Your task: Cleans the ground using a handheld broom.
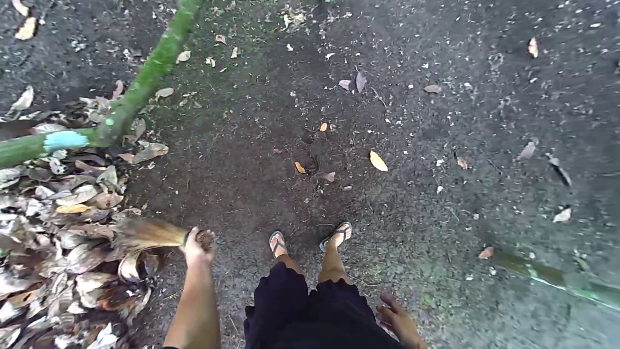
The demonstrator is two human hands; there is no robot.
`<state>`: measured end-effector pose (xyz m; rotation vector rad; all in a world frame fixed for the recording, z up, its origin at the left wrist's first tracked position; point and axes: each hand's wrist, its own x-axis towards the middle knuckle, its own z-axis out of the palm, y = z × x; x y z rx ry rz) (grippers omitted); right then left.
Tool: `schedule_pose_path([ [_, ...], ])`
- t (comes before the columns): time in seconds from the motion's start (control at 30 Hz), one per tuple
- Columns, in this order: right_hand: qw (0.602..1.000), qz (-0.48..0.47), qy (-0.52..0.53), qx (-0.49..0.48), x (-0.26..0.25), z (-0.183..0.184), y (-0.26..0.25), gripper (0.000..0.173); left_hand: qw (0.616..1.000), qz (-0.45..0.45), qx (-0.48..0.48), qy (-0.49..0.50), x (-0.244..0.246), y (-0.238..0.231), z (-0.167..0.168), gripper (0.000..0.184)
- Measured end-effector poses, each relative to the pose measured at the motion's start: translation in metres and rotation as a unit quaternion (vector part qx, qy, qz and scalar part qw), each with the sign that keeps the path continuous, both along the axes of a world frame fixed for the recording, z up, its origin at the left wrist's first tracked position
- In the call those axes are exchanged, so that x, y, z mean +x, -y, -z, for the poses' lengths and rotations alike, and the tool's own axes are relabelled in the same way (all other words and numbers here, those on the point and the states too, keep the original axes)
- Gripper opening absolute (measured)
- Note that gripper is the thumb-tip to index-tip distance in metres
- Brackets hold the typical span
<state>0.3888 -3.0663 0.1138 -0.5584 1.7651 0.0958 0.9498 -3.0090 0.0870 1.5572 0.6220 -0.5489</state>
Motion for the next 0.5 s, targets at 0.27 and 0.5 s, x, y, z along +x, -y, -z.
schedule_pose_path([
  [0.27, 0.998, 0.055, 0.013, -0.018, -0.090, 0.007, 0.065, 0.049, 0.905, 0.257, -0.157, -0.300, -0.246, 0.296, 0.023, 0.018],
  [0.5, 0.998, 0.051, 0.037, -0.025, -0.135, 0.025, 0.106, 0.051, 0.784, 0.512, -0.172, -0.308, -0.309, 0.331, -0.017, 0.073],
])
